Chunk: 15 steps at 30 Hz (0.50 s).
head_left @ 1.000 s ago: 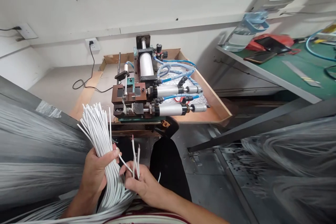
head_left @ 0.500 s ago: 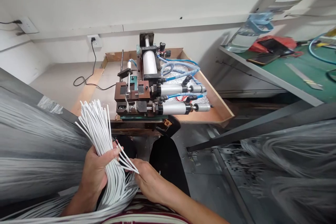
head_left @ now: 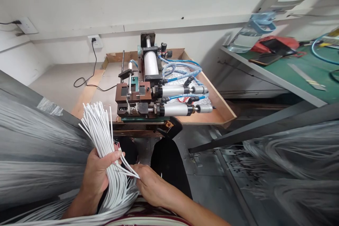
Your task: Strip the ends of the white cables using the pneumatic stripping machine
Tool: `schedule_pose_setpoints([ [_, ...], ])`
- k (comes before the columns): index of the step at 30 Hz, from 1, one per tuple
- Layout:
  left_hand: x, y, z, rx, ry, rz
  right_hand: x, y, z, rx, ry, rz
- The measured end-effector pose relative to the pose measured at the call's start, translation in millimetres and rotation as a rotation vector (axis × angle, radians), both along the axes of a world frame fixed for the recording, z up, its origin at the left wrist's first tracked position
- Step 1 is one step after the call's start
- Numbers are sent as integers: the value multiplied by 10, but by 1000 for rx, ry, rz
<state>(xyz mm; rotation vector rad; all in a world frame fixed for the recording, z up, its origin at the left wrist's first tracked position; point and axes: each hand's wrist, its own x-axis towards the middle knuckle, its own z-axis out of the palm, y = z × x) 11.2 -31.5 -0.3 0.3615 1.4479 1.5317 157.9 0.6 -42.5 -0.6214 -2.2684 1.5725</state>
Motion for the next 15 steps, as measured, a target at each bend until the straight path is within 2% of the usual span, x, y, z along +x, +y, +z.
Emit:
schedule_pose_setpoints([
  [8, -17, 22, -40, -25, 21, 21, 4, 31, 22, -39, -7, 3],
  [13, 2, 26, 50, -78, 30, 25, 74, 61, 54, -147, 40, -68],
  [15, -7, 23, 78, -113, 31, 26, 166, 123, 32, -245, 110, -134],
])
